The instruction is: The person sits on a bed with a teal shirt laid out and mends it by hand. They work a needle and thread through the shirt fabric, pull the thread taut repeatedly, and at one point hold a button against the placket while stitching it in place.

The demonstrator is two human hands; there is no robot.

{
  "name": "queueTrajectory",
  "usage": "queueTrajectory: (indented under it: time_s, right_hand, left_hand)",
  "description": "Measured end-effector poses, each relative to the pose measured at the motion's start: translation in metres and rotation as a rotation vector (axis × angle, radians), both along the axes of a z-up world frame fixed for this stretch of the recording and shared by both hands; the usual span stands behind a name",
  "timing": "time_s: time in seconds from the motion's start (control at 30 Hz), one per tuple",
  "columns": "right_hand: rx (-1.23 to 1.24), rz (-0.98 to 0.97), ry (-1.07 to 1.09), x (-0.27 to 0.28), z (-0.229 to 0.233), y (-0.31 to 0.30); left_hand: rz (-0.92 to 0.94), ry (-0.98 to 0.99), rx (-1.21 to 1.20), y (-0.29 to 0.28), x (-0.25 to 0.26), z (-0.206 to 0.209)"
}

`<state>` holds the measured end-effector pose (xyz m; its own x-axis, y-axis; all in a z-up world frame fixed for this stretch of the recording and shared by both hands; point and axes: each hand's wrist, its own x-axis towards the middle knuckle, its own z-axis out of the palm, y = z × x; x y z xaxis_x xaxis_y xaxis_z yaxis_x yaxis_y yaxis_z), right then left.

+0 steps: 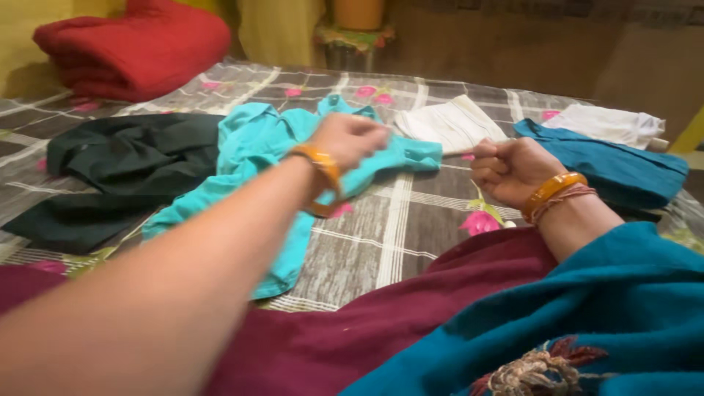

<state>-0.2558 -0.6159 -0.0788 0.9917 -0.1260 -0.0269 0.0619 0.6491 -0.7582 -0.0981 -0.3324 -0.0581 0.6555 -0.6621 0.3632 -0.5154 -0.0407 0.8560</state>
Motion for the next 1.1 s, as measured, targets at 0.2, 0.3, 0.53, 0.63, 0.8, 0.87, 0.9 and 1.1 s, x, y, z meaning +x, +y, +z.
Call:
queueTrajectory:
  time_s: [0.2, 0.3, 0.53, 0.63, 0.8, 0.87, 0.9, 1.1]
  right_hand:
    - [0.056, 0.259, -0.189, -0.011, 0.009, 0.012]
    - [0.111, 0.226, -0.184, -0.01, 0.01, 0.012]
    - [0.046, 0.221, -0.108, -0.001, 0.005, 0.012]
    - [-0.193, 0.105, 0.104, 0.003, 0.005, 0.021]
    - [-0.195, -0.245, 0.33, 0.008, -0.004, 0.021]
    - [-0.066, -0.29, 0.295, 0.016, -0.008, 0.011]
    - [0.015, -0.334, 0.293, 0.02, -0.012, 0.005]
    - [0.218, -0.457, 0.212, 0.018, -0.027, -0.029]
  left_hand:
    - [-0.369, 0.044, 0.014, -0.111, -0.015, -0.036]
    - [-0.463, 0.34, 0.164, -0.113, -0.011, -0.033]
    - [-0.212, 0.245, 0.16, -0.077, 0.0, 0.003]
    - [-0.145, 0.087, 0.245, -0.053, 0.01, 0.027]
    - [-0.01, 0.033, 0.408, 0.011, 0.024, 0.052]
    - [0.072, 0.075, 0.378, 0.036, 0.027, 0.05]
    - [0.111, 0.095, 0.362, 0.048, 0.029, 0.047]
    - [0.235, 0.161, 0.299, 0.119, 0.058, 0.025]
